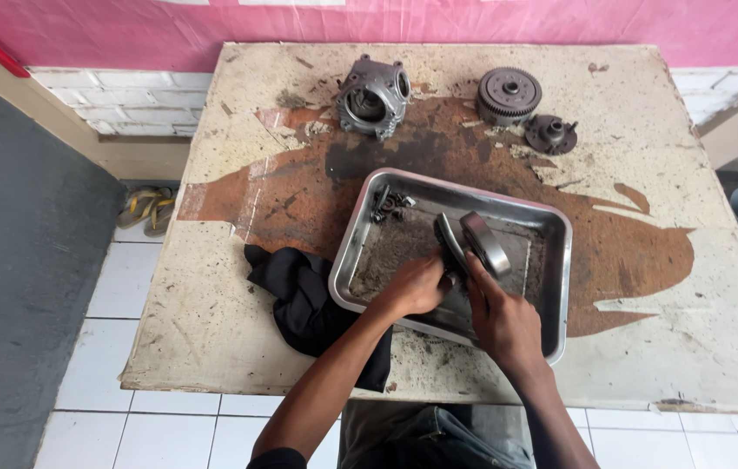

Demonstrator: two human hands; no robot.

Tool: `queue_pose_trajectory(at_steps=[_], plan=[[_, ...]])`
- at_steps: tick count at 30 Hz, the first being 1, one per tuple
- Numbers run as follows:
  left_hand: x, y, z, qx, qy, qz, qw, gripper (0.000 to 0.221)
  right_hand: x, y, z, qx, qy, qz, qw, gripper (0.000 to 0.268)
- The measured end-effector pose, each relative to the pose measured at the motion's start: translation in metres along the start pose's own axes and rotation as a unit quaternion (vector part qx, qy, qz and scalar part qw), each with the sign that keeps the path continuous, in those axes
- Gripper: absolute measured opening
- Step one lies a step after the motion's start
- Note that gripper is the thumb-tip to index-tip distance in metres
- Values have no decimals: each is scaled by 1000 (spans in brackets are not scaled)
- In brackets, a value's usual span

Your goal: Cleaning a crankshaft component using a wire brush and solvent in a metal tray.

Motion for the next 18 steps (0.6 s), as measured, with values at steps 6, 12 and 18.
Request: queue_pose_trajectory(at_steps=[6,12,18], plan=[[-53,71,10,-27,31,-1,999,62,-2,8,3,35,-41,14,998,50],[-19,21,-4,-45,22,-100,994,60,4,5,0,36,-71,5,997,51],[-46,54,3,-65,-23,-87,994,54,-10,16,7,19,-86,53,995,54]])
Point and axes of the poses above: each hand's wrist, its own z-axis away from the middle knuckle, its own x-axis out of the palm, y = z × x, the point moved 2 cm from there along -z, towards the middle knuckle, and after that the axes turned 10 degrees about x, right-handed, at the moved point
